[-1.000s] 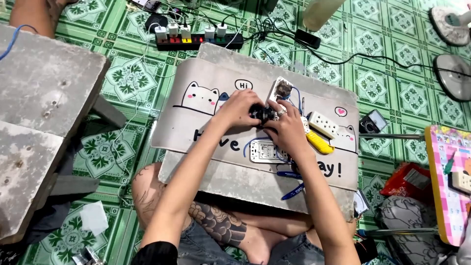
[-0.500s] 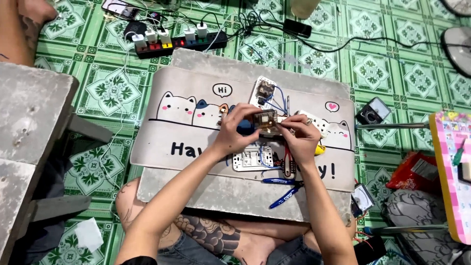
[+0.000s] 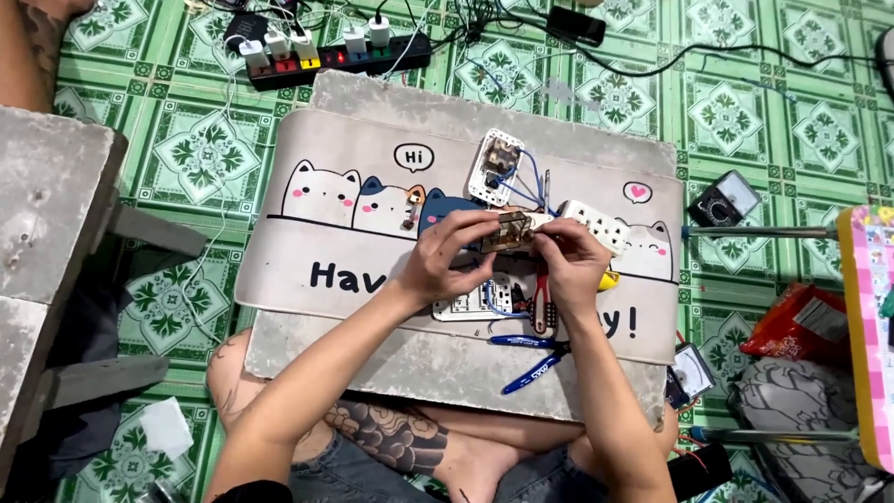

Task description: The person sits on the floor and assembles an electrical switch or socket by connecting wires to terminals. They use a screwdriver to tighten connections and a utility knife to strip wire insulation, handling multiple components on a small table.

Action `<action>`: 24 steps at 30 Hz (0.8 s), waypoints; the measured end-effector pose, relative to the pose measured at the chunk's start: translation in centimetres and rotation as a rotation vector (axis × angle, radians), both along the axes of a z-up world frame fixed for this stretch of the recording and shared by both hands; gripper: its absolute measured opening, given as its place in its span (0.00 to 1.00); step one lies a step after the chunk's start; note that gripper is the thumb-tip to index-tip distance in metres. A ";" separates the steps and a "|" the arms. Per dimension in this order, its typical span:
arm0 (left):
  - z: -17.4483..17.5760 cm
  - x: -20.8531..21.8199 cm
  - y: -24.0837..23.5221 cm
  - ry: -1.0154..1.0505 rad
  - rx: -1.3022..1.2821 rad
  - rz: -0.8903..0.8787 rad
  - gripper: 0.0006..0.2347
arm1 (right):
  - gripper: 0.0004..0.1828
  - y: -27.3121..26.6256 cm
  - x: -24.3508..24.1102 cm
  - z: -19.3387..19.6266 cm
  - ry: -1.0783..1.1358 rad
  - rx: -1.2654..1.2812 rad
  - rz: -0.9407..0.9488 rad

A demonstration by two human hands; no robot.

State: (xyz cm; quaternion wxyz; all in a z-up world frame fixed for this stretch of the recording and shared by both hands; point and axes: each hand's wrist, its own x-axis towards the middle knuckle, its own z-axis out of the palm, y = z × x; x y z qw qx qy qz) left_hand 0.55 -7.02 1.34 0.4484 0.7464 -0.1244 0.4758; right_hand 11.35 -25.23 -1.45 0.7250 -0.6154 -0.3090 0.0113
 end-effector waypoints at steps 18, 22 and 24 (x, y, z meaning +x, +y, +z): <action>-0.8 0.4 0.5 -0.079 0.105 0.014 0.20 | 0.04 0.7 -0.6 1.0 -0.080 0.047 0.036; -0.8 0.4 0.3 -0.075 0.111 0.038 0.20 | 0.06 0.8 -0.7 2.0 -0.137 0.029 0.007; -1.0 0.4 0.2 -0.095 0.142 0.061 0.20 | 0.08 0.8 -0.6 2.0 -0.207 0.047 -0.026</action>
